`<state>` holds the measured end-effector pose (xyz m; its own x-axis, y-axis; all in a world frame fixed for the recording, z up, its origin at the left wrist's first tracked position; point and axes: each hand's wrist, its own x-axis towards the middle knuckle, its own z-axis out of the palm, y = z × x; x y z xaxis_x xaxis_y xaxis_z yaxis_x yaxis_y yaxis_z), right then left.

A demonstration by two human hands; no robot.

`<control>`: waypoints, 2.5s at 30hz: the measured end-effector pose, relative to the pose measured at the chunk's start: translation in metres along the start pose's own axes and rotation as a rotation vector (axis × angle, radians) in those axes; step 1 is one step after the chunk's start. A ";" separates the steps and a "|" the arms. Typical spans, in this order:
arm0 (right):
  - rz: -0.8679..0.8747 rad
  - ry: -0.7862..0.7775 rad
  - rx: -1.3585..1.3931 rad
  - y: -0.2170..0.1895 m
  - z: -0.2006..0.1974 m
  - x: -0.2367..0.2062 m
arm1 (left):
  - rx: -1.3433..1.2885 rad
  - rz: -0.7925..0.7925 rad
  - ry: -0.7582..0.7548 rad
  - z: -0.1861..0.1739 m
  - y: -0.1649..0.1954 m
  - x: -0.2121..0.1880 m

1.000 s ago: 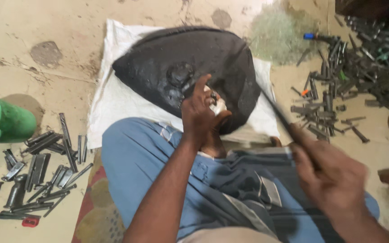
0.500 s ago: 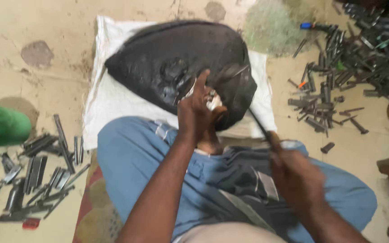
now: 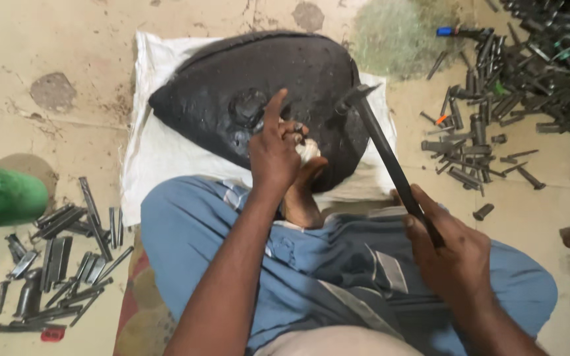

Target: The person sits cross-legged on the floor and uses a hammer and chisel to shape a large dark metal object resting on a white sack. The person repeatedly strikes the chisel with the hammer to chip away material from the object's surface.

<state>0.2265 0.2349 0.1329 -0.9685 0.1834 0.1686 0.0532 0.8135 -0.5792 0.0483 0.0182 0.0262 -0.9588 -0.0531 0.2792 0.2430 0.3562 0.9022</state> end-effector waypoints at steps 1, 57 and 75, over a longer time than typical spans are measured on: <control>0.009 -0.019 -0.006 0.000 0.000 0.002 | 0.026 -0.002 -0.005 0.001 -0.002 0.000; -0.083 0.173 0.075 0.023 0.056 -0.032 | 0.289 0.189 -0.220 -0.013 0.014 -0.007; -0.005 0.214 0.126 0.029 0.086 -0.050 | 0.508 0.331 -0.397 -0.013 0.033 0.003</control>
<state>0.2555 0.2020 0.0396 -0.8943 0.3028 0.3294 0.0044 0.7421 -0.6703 0.0555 0.0177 0.0608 -0.8511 0.4415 0.2840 0.5244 0.6893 0.4999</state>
